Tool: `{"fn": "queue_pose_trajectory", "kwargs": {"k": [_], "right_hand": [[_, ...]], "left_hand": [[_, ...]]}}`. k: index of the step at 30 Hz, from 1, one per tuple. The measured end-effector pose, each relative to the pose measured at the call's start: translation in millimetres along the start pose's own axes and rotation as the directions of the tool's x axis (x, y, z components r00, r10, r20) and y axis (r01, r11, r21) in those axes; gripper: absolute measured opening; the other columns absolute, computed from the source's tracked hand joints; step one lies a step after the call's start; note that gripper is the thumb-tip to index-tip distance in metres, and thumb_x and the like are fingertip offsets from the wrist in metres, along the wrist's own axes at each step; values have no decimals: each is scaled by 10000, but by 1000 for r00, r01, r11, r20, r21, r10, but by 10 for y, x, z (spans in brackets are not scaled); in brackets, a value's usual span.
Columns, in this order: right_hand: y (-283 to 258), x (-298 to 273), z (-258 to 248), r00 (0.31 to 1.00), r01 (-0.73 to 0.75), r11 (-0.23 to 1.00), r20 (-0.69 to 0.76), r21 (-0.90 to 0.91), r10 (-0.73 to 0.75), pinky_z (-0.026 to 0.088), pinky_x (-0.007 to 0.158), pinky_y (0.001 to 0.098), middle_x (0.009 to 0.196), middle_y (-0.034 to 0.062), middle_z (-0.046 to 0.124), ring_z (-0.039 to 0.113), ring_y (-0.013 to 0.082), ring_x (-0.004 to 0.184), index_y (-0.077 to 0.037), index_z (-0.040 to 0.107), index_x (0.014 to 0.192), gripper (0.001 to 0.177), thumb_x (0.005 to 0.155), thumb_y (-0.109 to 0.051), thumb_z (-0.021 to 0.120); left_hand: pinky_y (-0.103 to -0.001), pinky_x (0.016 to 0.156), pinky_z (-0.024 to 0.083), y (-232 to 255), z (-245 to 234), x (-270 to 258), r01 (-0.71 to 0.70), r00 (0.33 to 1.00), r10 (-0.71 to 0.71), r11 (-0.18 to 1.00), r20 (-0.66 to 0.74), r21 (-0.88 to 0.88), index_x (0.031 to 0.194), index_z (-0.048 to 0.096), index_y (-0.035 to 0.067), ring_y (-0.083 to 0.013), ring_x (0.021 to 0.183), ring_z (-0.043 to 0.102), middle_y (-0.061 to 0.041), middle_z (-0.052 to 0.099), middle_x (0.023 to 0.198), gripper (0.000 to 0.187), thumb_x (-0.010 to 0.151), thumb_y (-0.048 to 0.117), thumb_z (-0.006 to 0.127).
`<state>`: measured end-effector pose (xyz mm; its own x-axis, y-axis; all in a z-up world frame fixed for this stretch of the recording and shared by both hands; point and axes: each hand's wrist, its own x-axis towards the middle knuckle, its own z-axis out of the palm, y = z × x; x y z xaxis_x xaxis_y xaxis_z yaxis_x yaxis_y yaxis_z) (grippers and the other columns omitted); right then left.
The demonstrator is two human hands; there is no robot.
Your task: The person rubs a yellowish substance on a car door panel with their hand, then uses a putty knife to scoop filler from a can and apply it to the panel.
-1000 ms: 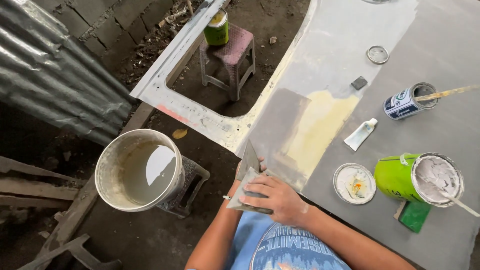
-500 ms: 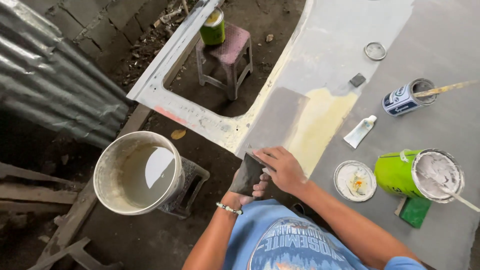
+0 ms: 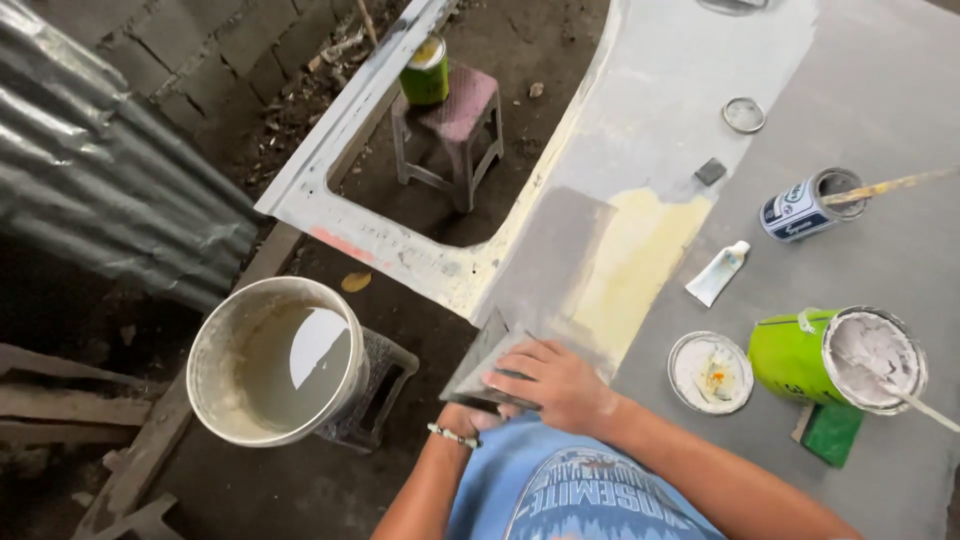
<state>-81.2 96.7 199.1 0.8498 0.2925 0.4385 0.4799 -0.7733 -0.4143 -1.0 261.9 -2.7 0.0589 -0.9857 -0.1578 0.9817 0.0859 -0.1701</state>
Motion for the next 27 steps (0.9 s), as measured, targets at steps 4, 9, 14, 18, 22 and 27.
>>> {"fn": "queue_pose_trajectory", "kwargs": {"k": [4,9,14,18,22,27], "right_hand": [[431,-221,274,916,-354,935,193,-25,352,525,906,460,1103,98,710,643,333,1033,-231,722,1301,417,907,-124,639],[-59,-178,154,992,-2,997,125,-75,11,505,920,492,1133,63,710,657,303,1073,-181,710,1260,555,719,-91,620],[477,-394,408,983,-177,969,17,-175,183,498,938,480,1182,51,697,642,312,1096,-199,691,1246,411,836,-188,667],[-105,-287,194,980,-189,972,30,-137,195,478,926,465,1103,89,691,644,301,1060,-143,705,1235,496,749,-96,620],[200,-427,315,988,7,999,152,-37,-1,479,972,464,1086,69,697,659,282,1110,-149,697,1256,492,783,-62,594],[643,-508,241,556,-772,538,-51,337,830,545,738,372,891,72,721,691,219,789,-55,693,1125,262,899,-183,731]], "left_hand": [[-305,521,364,-109,63,-196,78,996,-78,997,-30,-18,1175,589,51,-175,638,472,-77,553,860,343,996,331,502],[-318,595,380,40,-531,-190,155,988,-151,979,40,-134,1280,510,16,-177,706,470,-66,537,953,381,1121,355,441],[-321,529,385,-185,144,-315,156,988,-155,984,15,-83,1466,472,-12,-187,649,493,-102,534,912,559,1071,382,437],[-294,541,405,-35,-1463,-180,54,976,-109,958,-186,-281,1455,427,-12,-187,708,516,-140,552,1039,468,1146,327,335],[-296,495,357,-143,-456,-176,116,960,-152,980,-236,-160,1209,426,37,-171,636,479,-105,523,942,391,1078,400,362],[-286,416,300,-195,227,-265,46,946,10,986,-325,163,1235,581,19,-149,522,426,-52,491,763,445,996,365,438]]}}
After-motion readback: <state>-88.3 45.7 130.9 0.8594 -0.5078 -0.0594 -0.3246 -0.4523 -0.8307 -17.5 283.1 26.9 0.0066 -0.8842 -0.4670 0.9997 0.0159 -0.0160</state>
